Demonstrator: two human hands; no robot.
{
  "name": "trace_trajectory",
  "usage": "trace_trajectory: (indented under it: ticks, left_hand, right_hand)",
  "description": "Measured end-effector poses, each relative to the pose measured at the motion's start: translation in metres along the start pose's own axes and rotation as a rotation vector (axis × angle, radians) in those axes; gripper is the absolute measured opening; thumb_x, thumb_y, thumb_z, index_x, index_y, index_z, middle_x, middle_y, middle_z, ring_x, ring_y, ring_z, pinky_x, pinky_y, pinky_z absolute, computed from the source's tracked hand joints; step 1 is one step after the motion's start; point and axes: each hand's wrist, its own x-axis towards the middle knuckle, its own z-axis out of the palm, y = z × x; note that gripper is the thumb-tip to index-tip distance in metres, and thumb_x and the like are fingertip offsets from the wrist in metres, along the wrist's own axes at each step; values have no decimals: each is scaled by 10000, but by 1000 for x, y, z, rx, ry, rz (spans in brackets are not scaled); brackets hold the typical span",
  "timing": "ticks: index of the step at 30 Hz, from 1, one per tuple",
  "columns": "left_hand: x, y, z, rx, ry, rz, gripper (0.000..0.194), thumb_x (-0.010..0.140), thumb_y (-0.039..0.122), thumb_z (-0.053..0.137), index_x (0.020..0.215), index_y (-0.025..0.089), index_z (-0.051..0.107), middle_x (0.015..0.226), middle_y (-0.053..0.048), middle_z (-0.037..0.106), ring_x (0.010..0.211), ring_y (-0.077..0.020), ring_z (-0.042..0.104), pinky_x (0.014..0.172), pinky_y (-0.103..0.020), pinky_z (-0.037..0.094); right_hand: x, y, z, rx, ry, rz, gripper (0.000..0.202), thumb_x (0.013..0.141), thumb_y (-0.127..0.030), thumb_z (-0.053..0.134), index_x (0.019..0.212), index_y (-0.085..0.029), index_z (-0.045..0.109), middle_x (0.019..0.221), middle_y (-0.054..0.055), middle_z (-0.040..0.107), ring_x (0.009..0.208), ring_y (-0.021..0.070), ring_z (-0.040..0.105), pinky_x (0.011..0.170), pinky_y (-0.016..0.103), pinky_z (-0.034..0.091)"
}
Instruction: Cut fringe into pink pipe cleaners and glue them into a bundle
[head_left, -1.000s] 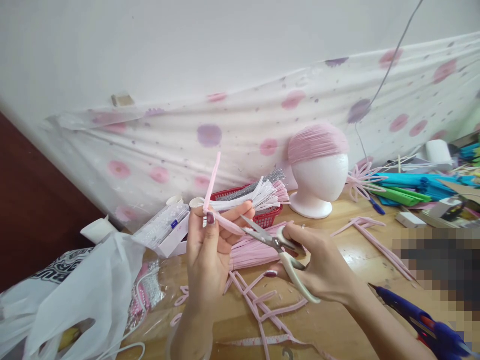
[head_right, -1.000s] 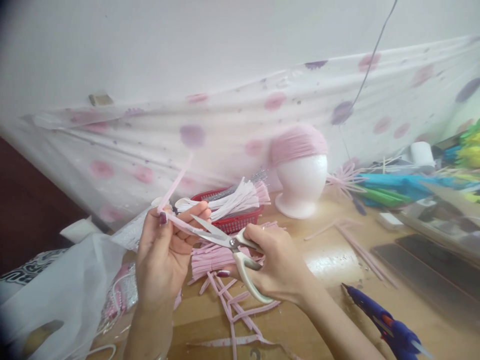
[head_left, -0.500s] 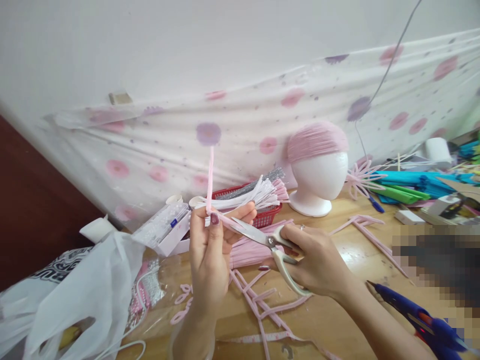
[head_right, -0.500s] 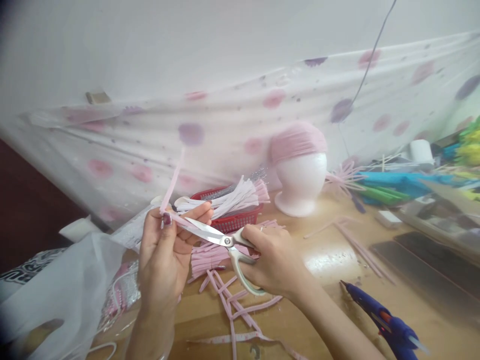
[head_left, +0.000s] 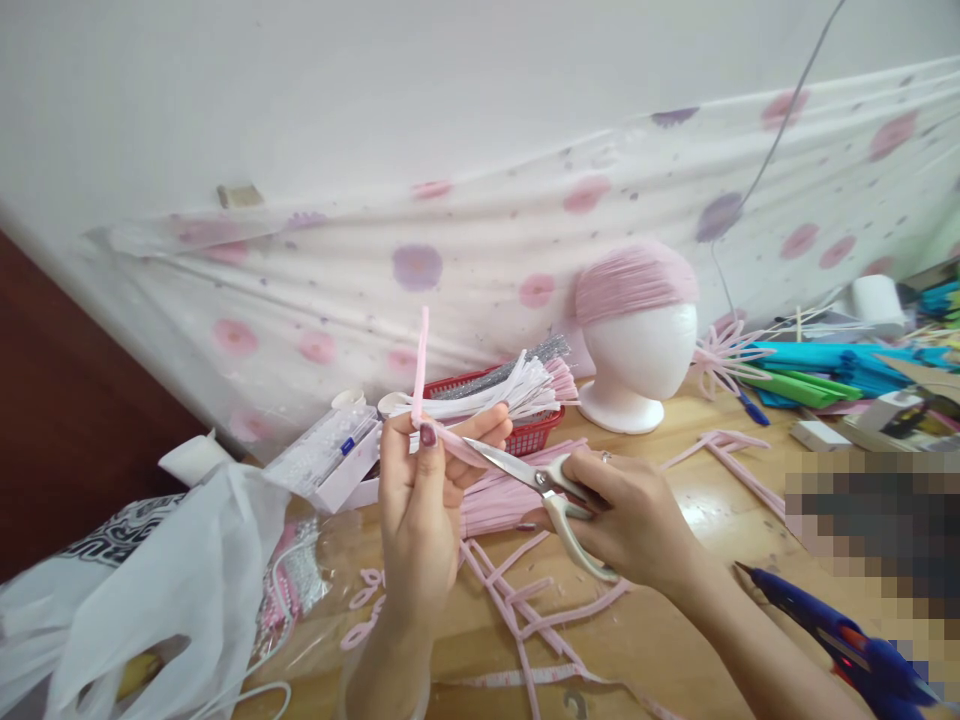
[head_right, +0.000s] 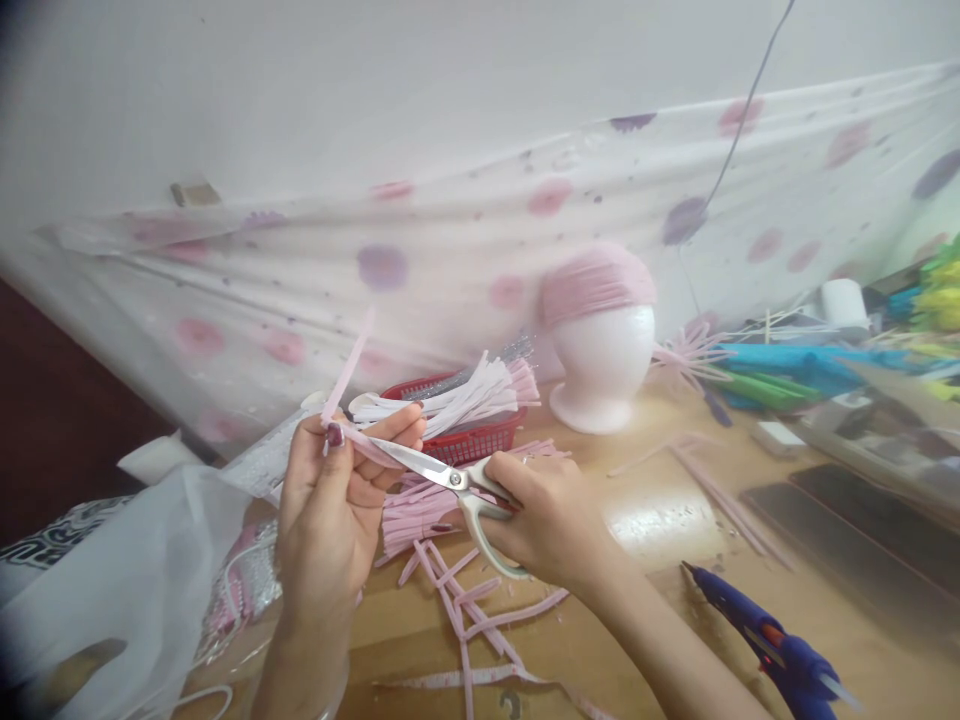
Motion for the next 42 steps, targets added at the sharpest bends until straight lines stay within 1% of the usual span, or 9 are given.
trace_trajectory:
  ticks: [4,8,14,19,27,32,38,40,42]
  left_hand:
    - [1,1,0,-17,-28,0,157,930,376,576,912,242,496,915,-81,796,914,-222,752,846,-342,589]
    - [0,0,-1,-25,-73,30,127,944,355,560,939,242,505,933,-80,795,924,-218,750,842,-337,594]
    - [-2,1,-1,-59,-134,55,90,968,324,523,943,239,515,954,-79,793,935,-196,746,826,-318,605]
    - [-1,1,1,-53,-108,59,124,948,337,558,939,226,503,945,-87,793,929,-218,748,818,-348,611]
    - [-1,0,0,-41,-73,45,171,922,368,594,939,230,495,930,-81,795,929,-223,748,845,-374,600]
    - [-1,0,0,-32,-54,46,174,913,368,607,943,235,498,920,-79,795,923,-225,750,868,-380,588]
    - [3,0,-2,-76,-63,80,59,942,278,560,919,241,521,963,-70,791,992,-232,732,866,-399,584]
    - [6,1,-5,-68,-35,115,50,941,255,561,899,234,544,1003,-65,783,1033,-225,716,914,-401,559]
    - [9,2,-8,-52,-8,158,50,929,253,581,888,227,572,1036,-61,772,1075,-220,697,975,-404,519]
  right_hand:
    - [0,1,-2,79,-32,-5,381,731,-284,653,658,-234,283,533,-80,373,471,78,314,473,200,256]
    - [0,0,-2,-10,-39,-12,336,709,-309,644,687,-235,317,538,-63,427,476,95,351,485,215,253]
    - [-3,0,1,-70,-7,-36,224,664,-181,559,693,-232,343,537,-56,435,472,103,368,489,224,252]
    - [-1,1,1,-128,58,-80,247,747,-250,568,665,-234,336,514,-60,418,461,100,349,479,224,259]
    - [0,0,2,-173,116,-109,272,821,-306,567,646,-228,374,500,-62,430,443,96,360,474,223,270]
    - [1,0,2,-150,142,-111,310,839,-297,580,631,-226,362,484,-74,402,431,83,328,465,222,247]
    - [0,1,-2,24,110,-17,394,776,-354,654,644,-230,305,512,-86,387,443,68,324,461,190,267]
    - [1,0,-6,-20,73,70,397,768,-354,648,639,-231,292,513,-81,392,447,75,343,466,200,261]
    - [0,0,-12,-122,-16,175,359,776,-339,622,634,-230,312,508,-70,414,449,88,370,476,219,244]
